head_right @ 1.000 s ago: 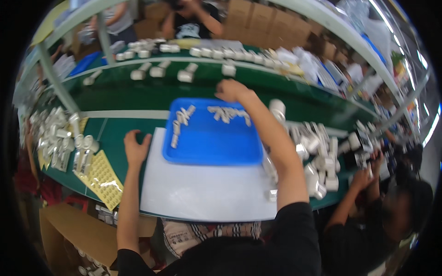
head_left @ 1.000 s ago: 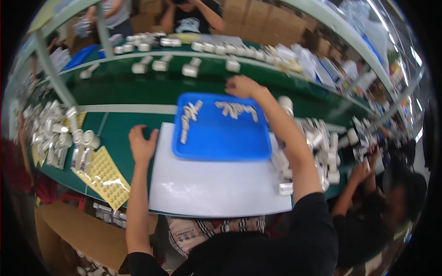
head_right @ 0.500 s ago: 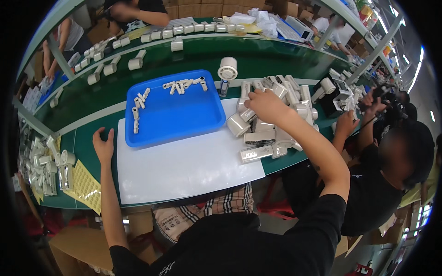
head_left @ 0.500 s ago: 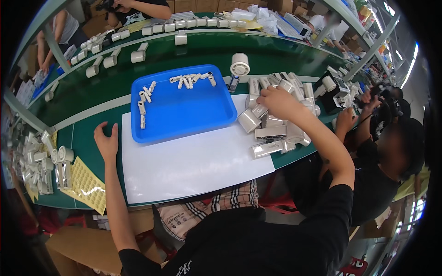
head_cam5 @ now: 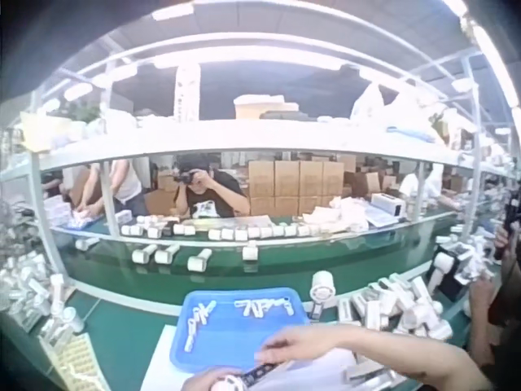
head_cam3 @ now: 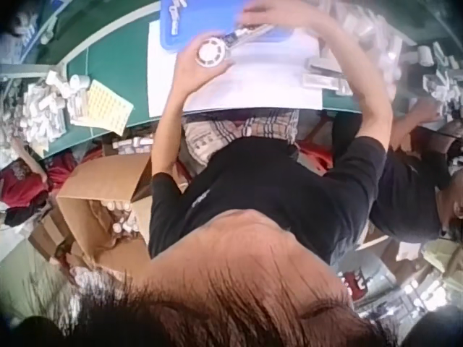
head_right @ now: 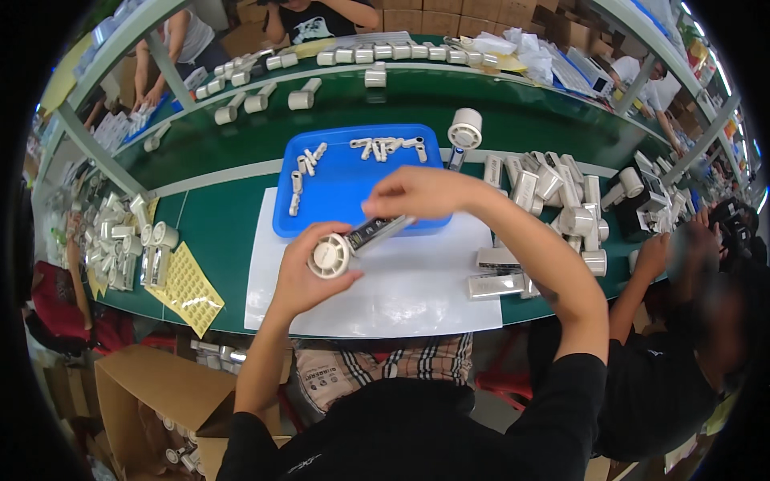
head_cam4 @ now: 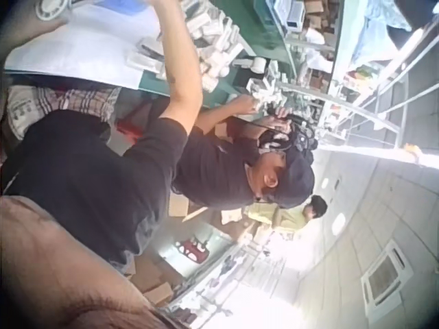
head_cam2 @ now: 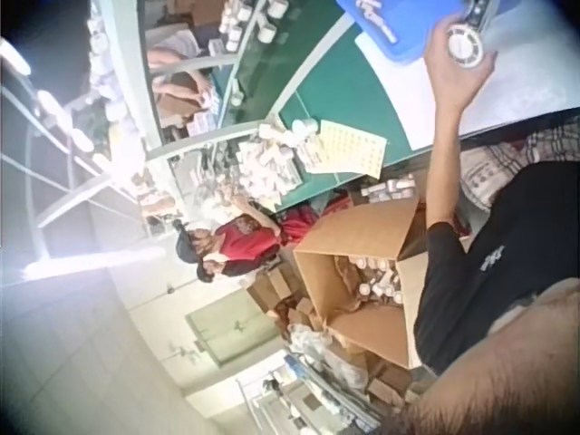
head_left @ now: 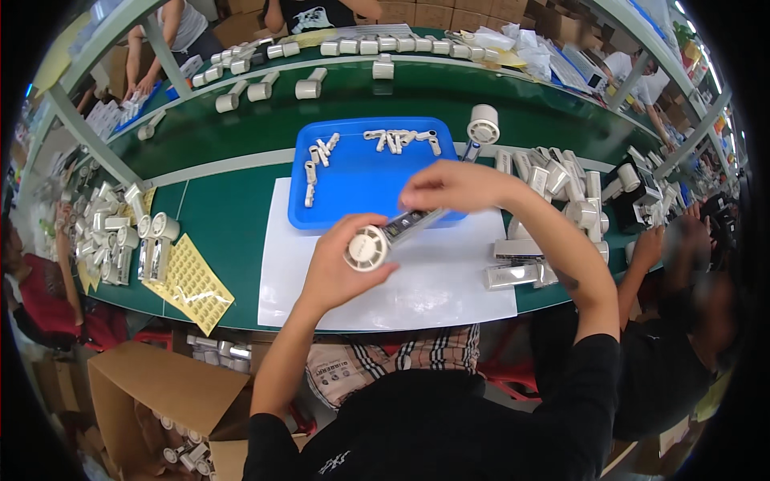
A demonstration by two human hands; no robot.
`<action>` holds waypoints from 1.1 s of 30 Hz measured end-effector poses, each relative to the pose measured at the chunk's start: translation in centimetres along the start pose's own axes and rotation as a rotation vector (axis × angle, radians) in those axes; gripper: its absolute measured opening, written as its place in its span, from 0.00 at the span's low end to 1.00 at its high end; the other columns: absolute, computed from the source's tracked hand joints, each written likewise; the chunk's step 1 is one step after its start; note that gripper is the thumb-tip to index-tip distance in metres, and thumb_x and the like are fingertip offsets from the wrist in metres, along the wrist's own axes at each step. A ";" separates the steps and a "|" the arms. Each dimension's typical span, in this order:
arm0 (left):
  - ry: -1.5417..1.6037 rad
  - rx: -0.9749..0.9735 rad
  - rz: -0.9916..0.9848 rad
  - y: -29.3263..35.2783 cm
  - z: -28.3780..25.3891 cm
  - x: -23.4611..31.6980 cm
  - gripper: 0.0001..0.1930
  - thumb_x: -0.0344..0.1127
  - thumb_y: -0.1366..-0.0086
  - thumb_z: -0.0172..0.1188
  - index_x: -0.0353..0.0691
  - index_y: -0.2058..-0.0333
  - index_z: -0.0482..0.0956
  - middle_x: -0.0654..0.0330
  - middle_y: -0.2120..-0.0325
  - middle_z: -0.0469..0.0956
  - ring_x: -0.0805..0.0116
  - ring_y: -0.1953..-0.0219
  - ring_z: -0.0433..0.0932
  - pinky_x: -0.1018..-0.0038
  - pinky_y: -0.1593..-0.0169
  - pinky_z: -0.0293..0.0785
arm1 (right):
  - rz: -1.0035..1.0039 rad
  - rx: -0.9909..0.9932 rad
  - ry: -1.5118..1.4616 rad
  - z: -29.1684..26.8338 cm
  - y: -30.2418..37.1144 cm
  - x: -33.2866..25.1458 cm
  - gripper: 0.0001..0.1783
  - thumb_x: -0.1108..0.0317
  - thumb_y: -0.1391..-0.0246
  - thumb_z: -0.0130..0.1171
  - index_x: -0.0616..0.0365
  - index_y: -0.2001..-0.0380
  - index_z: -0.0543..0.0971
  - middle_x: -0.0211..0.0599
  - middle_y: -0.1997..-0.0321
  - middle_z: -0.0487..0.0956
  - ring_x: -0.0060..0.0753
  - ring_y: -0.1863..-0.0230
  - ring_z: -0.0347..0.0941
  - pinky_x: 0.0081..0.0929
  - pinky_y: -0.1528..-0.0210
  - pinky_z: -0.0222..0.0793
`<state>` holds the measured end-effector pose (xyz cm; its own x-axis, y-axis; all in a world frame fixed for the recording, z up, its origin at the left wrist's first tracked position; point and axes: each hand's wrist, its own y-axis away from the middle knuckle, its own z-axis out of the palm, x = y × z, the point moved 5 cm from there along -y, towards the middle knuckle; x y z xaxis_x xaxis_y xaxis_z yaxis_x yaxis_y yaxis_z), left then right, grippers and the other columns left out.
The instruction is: The person assembles portable fans at a workstation by attaching small plastic parts and pressing casing components together by hand. The person also walks across the workshop floor to retrieve a box of parts.
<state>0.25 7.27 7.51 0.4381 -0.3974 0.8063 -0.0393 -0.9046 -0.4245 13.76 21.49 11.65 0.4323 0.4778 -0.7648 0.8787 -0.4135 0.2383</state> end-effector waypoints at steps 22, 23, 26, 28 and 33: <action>-0.011 -0.283 -0.166 1.1 3.4 -5.3 0.31 0.32 0.58 0.74 0.41 0.53 0.73 0.55 0.55 0.73 0.56 0.51 0.73 0.68 0.47 0.69 | 0.164 0.750 0.524 -2.9 -12.5 14.1 0.14 0.61 0.49 0.61 0.55 0.60 0.78 0.46 0.52 0.73 0.48 0.49 0.72 0.41 0.46 0.69; -0.016 -0.281 -0.170 1.0 3.4 -5.3 0.31 0.32 0.58 0.74 0.41 0.53 0.73 0.55 0.55 0.73 0.56 0.51 0.73 0.68 0.47 0.69 | 0.133 0.766 0.511 -2.8 -12.5 14.5 0.13 0.62 0.49 0.61 0.54 0.61 0.78 0.44 0.52 0.73 0.47 0.49 0.72 0.40 0.47 0.69; -0.014 -0.292 -0.192 1.1 3.5 -5.5 0.32 0.33 0.58 0.74 0.41 0.52 0.72 0.55 0.54 0.73 0.56 0.50 0.72 0.68 0.46 0.69 | 0.170 0.764 0.505 -2.1 -11.8 14.0 0.10 0.65 0.49 0.61 0.55 0.63 0.78 0.42 0.52 0.72 0.46 0.49 0.71 0.39 0.47 0.69; -0.045 -0.268 -0.161 0.9 3.5 -5.4 0.33 0.33 0.58 0.74 0.41 0.51 0.72 0.55 0.53 0.72 0.56 0.49 0.72 0.68 0.45 0.69 | 0.143 0.794 0.554 -2.4 -11.1 13.6 0.10 0.66 0.49 0.61 0.56 0.64 0.78 0.42 0.55 0.74 0.46 0.51 0.73 0.38 0.49 0.71; -0.110 -0.177 -0.117 1.0 3.4 -5.7 0.37 0.34 0.59 0.75 0.39 0.48 0.70 0.52 0.51 0.72 0.54 0.47 0.71 0.67 0.43 0.67 | -0.051 0.728 0.286 -2.5 -8.1 9.5 0.10 0.67 0.51 0.62 0.59 0.66 0.78 0.44 0.70 0.81 0.46 0.65 0.78 0.39 0.61 0.72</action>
<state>0.76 9.19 1.08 0.5439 -0.2776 0.7919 -0.1351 -0.9603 -0.2439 11.24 31.35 3.90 0.5171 0.6502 -0.5566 0.5877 -0.7425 -0.3214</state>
